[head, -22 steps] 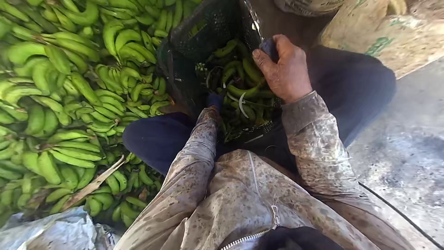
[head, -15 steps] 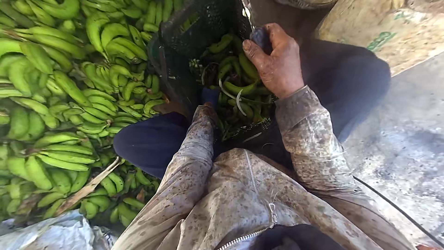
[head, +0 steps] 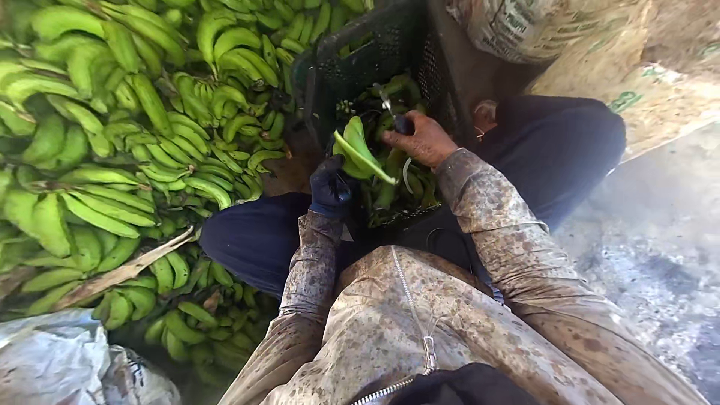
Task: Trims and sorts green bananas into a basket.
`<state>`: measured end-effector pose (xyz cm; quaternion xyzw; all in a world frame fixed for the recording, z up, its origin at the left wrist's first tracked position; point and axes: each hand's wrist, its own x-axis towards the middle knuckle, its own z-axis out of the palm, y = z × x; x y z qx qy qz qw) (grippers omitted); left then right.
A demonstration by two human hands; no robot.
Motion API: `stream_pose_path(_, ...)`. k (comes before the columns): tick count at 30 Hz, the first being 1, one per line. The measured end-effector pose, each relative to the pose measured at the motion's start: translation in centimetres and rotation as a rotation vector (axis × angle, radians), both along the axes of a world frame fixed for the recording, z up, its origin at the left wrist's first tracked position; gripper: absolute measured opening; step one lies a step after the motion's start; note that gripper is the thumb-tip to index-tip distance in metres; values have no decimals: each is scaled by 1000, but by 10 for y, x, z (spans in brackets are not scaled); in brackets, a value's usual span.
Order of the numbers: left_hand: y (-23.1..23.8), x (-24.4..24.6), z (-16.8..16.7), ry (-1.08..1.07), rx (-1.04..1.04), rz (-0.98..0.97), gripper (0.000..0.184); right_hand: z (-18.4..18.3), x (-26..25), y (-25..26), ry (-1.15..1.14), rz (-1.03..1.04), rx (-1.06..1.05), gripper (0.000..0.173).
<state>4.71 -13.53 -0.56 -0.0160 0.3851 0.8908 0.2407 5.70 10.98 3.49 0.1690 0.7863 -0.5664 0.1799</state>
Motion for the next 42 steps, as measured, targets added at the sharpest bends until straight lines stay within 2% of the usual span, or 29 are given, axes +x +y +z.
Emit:
stream_pose_path(1,-1,3,1,-23,102,0,32,0,-1,-9,36,30,-22,66)
stream_pose_path(2,-4,7,2,-17,143,2,46,0,-1,-18,56,64,-22,65)
stream_pose_path(3,-8,13,2,31,102,-4,62,-1,2,-28,54,102,-3,64)
stream_pose_path(4,-9,20,3,85,-32,-4,72,-4,5,-38,44,139,33,62)
stream_pose_path(5,-8,26,6,127,-191,-13,71,-9,5,-46,32,168,66,58)
stream_pose_path(6,-1,32,13,99,-356,-11,61,-12,6,-55,14,186,92,55)
stream_pose_path(8,19,40,37,1,-591,-32,66,-19,13,-68,-34,171,102,52)
stream_pose_path(9,23,41,41,9,-630,-57,79,-22,17,-71,-61,141,100,52)
stream_pose_path(11,18,36,23,128,-663,-149,110,-25,21,-73,-89,56,71,54)
stream_pose_path(13,15,31,5,217,-733,-170,126,-22,27,-74,-116,-61,-17,56)
stream_pose_path(14,15,29,-6,269,-777,-144,128,-21,29,-75,-115,-122,-82,54)
stream_pose_path(16,11,25,-14,381,-851,-111,121,-20,32,-74,-107,-226,-246,46)
stream_pose_path(18,8,22,-8,499,-939,-77,108,-16,32,-71,-83,-272,-372,37)
stream_pose_path(20,7,22,-1,605,-1066,-92,106,-14,32,-72,-48,-278,-425,34)
stream_pose_path(24,12,22,16,669,-1255,-393,135,-23,35,-71,-18,-364,-373,38)
stream_pose_path(27,13,21,13,648,-1231,-522,144,-21,37,-69,-41,-387,-296,41)
stream_pose_path(29,6,18,3,636,-1050,-480,141,-20,38,-68,-45,-400,-269,42)
stream_pose_path(31,-3,15,0,590,-833,-373,115,-19,37,-64,-22,-428,-276,37)
stream_pose_path(33,-8,11,2,475,-752,-242,85,-13,35,-59,-13,-482,-292,36)
stream_pose_path(34,-9,11,0,424,-732,-175,78,-10,34,-57,-20,-513,-301,36)
stream_pose_path(38,-5,11,-6,273,-630,-66,75,-6,29,-54,-30,-595,-326,35)
stream_pose_path(40,-5,13,-5,270,-584,-131,66,-8,30,-51,-38,-579,-270,37)
stream_pose_path(42,-5,16,-3,359,-610,-209,58,-8,32,-49,-13,-536,-205,38)
